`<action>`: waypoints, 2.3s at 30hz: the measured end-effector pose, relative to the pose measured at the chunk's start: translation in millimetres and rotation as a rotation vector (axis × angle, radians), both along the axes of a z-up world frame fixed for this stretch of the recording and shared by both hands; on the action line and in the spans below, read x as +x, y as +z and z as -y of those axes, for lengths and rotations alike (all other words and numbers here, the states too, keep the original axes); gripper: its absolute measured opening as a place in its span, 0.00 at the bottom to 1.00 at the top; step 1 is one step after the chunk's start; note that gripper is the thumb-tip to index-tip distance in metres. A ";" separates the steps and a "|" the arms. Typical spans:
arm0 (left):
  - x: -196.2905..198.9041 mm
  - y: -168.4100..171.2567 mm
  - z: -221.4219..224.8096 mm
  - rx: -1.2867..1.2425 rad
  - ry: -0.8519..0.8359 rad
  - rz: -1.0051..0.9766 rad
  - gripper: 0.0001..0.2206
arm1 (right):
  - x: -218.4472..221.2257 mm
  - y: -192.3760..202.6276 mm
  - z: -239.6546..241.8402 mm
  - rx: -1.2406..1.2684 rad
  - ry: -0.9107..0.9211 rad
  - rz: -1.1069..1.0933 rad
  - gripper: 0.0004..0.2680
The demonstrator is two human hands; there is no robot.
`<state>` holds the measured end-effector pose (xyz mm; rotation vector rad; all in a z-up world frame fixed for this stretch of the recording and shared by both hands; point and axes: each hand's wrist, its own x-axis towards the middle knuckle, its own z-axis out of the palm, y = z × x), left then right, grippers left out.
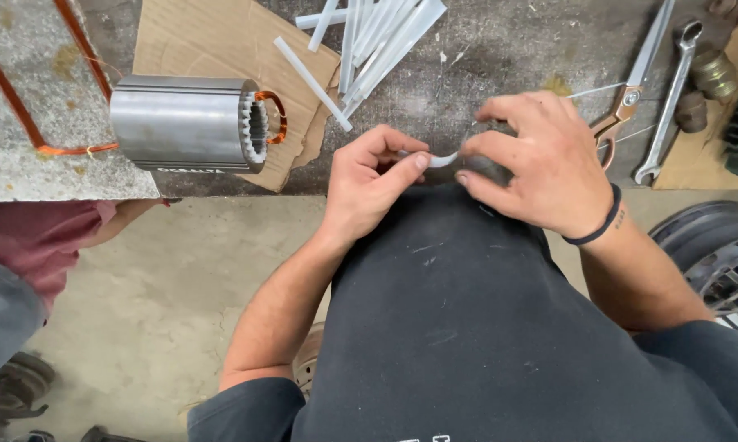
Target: Assembling a motor stator by preparing insulation strips and inserting copper wire coils into the core slots.
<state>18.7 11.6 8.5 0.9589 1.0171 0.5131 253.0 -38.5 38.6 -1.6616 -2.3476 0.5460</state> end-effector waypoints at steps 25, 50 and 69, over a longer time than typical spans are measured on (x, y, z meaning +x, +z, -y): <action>-9.9 -8.1 22.2 0.684 -0.118 -0.104 0.07 | -33.3 -27.1 18.5 0.143 -0.157 -0.591 0.03; -30.6 23.1 24.0 1.271 0.004 -0.214 0.07 | -8.5 8.6 25.4 0.321 -0.065 -0.407 0.04; -55.5 29.3 25.7 0.843 -0.139 -0.421 0.02 | -25.9 4.2 -17.0 0.256 0.192 -0.388 0.10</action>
